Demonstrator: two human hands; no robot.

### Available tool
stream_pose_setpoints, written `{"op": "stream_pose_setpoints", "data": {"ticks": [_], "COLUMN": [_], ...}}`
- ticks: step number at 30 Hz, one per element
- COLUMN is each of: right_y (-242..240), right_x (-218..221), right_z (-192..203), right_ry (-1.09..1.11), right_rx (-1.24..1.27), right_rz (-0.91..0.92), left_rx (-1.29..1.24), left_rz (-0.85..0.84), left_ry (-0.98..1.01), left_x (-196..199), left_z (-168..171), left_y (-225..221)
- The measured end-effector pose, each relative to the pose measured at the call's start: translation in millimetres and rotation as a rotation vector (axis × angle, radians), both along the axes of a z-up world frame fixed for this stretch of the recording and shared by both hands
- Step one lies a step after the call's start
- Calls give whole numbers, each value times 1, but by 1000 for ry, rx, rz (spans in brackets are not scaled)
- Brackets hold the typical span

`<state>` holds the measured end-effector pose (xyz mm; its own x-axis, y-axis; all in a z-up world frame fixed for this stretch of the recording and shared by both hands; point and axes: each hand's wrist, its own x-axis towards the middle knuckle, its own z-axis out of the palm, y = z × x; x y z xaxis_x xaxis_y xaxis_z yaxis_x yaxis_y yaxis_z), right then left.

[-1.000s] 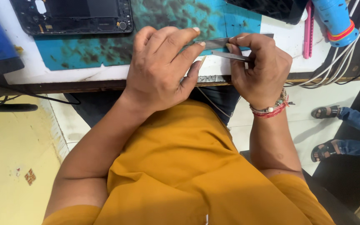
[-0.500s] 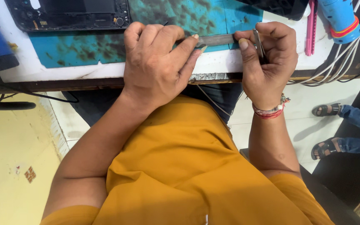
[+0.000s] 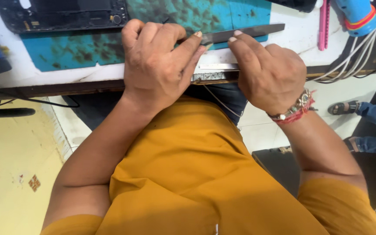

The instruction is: The person uses tweezers to remove small components from a disassembled smartphone chassis. They then use a metal blade to scrape residue from the workbench mat and their palm, and finally use the tweezers to clean the blade.

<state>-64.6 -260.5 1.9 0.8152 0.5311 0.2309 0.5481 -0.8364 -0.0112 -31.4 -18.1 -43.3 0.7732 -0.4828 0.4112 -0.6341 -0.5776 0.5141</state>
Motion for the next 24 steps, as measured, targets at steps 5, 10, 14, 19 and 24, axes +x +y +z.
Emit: {"op": "stream_pose_setpoints", "data": {"ticks": [5, 10, 14, 19, 24], "right_y": [5, -2, -12, 4, 0], "right_x": [1, -4, -5, -6, 5], "right_z": [-4, -9, -8, -17, -2], "right_ry": [43, -11, -25, -7, -36], "right_rx": [24, 0, -11, 25, -36], "right_rz": [7, -53, -65, -27, -107], "left_rx": [-4, 2, -2, -6, -2], "left_rz": [17, 15, 8, 11, 16], "left_ry": [-2, -4, -6, -7, -4], "left_x": [0, 0, 1, 1, 3], "left_z": [0, 1, 2, 4, 5], "left_y": [0, 1, 0, 0, 0]}}
